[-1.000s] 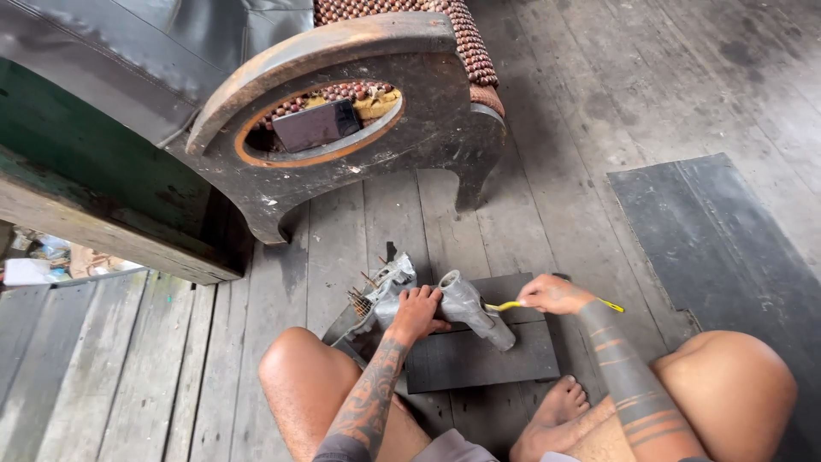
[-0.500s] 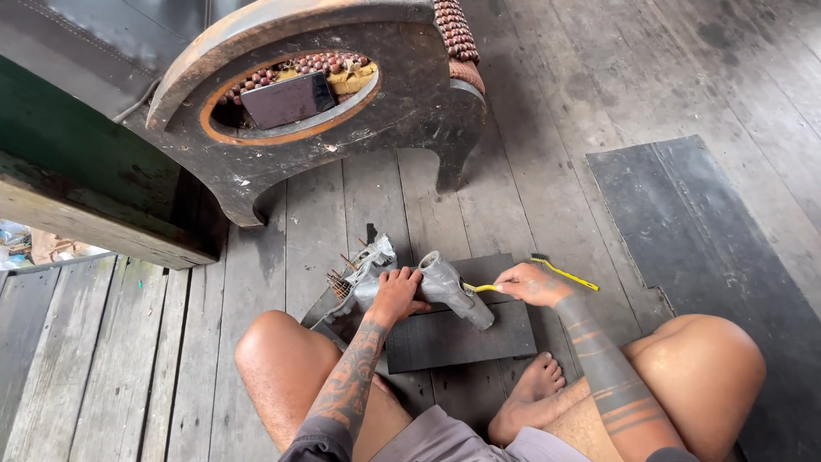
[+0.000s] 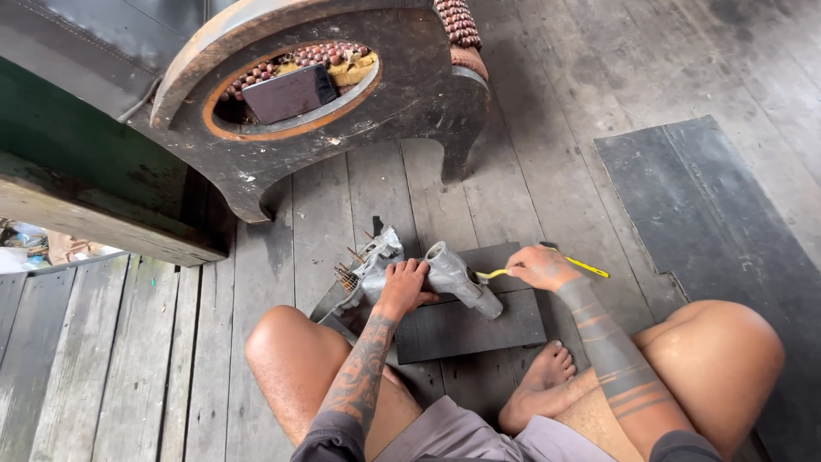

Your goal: The person cleans the internal surfaces of a motorcycle engine casing using a small brush.

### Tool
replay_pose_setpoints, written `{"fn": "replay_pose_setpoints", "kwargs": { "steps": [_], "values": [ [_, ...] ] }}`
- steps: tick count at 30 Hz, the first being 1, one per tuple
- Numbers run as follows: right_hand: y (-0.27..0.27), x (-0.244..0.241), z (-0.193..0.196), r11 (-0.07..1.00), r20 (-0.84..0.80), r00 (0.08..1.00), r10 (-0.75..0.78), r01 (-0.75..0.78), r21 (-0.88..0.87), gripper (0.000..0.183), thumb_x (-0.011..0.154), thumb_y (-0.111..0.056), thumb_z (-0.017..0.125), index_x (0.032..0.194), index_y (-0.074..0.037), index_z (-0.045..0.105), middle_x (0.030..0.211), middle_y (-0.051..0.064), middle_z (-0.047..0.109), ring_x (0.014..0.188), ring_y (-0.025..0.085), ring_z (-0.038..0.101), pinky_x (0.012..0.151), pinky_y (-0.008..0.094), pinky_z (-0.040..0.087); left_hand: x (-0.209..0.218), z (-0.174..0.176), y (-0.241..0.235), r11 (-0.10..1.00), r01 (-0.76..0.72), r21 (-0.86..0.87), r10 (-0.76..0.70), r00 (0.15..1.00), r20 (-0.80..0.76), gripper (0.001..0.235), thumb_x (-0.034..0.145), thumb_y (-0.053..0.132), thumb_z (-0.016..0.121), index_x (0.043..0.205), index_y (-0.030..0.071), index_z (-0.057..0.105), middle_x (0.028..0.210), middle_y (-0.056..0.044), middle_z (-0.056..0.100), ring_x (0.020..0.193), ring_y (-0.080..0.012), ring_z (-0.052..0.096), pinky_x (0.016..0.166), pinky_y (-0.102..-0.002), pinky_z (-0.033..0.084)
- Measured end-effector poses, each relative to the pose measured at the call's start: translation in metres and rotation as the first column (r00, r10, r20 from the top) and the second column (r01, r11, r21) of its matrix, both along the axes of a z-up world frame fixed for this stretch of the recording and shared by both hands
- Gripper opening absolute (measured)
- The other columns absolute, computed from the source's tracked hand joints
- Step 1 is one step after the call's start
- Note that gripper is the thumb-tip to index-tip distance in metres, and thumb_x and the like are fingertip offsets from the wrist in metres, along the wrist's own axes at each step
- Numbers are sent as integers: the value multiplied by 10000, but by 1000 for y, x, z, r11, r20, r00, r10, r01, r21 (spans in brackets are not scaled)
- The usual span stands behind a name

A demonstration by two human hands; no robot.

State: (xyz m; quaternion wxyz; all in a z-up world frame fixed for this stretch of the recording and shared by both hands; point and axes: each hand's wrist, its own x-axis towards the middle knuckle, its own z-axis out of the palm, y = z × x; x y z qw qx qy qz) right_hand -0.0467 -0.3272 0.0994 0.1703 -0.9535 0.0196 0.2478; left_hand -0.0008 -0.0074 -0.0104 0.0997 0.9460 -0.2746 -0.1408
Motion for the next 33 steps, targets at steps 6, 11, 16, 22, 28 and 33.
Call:
{"fn": "replay_pose_setpoints", "kwargs": {
  "steps": [6, 11, 16, 22, 28, 33],
  "values": [
    [32, -17, -25, 997, 132, 991, 29, -39, 69, 242, 929, -385, 623, 1076, -306, 797, 1085, -27, 794, 1076, 282, 717, 930, 425, 585, -2, 1, 4, 1000, -6, -8, 6, 1000, 27, 806, 710, 682, 736, 1293, 181, 494, 1258, -95, 574, 1286, -341, 533, 1107, -525, 335],
    [35, -8, -10, 990, 107, 994, 34, -48, 130, 287, 932, -342, 633, 1127, -207, 795, 1127, 79, 784, 1106, 344, 703, 966, 489, 565, 0, -3, 4, 1000, -11, 14, 11, 999, 34, 821, 703, 694, 733, 1306, 196, 482, 1255, -85, 579, 1287, -329, 535, 1115, -531, 333],
    [39, -17, 19, 973, 167, 985, 44, -80, 216, 285, 987, -224, 593, 1174, -101, 769, 1089, 170, 765, 1105, 417, 680, 980, 513, 548, 2, -4, 1, 1000, 7, 5, -7, 999, 42, 819, 706, 706, 726, 1298, 196, 481, 1261, -79, 568, 1283, -321, 532, 1116, -523, 330],
    [20, -2, -14, 968, 26, 1000, 13, -19, 249, 359, 885, -337, 716, 1177, -139, 783, 1135, 183, 760, 1213, 401, 624, 1022, 521, 531, 2, -3, 2, 1000, 4, 5, -5, 998, 64, 825, 698, 701, 742, 1277, 171, 486, 1226, -92, 574, 1243, -332, 540, 1092, -518, 341],
    [18, -1, -15, 961, 67, 995, 78, -93, 262, 351, 963, -250, 643, 1247, -58, 718, 1069, 230, 748, 1099, 453, 637, 948, 559, 551, 2, -1, 4, 1000, 6, -3, -6, 1000, 24, 841, 705, 688, 739, 1310, 165, 479, 1239, -100, 571, 1258, -332, 534, 1111, -524, 329],
    [12, 2, -8, 957, -100, 993, 55, -24, 288, 407, 947, -256, 633, 1319, -105, 694, 1135, 154, 756, 1204, 376, 599, 1011, 546, 529, 1, -3, 5, 1000, 7, -17, -6, 999, 35, 821, 700, 661, 748, 1301, 166, 489, 1232, -92, 573, 1250, -322, 533, 1106, -514, 320]
  ]
}}
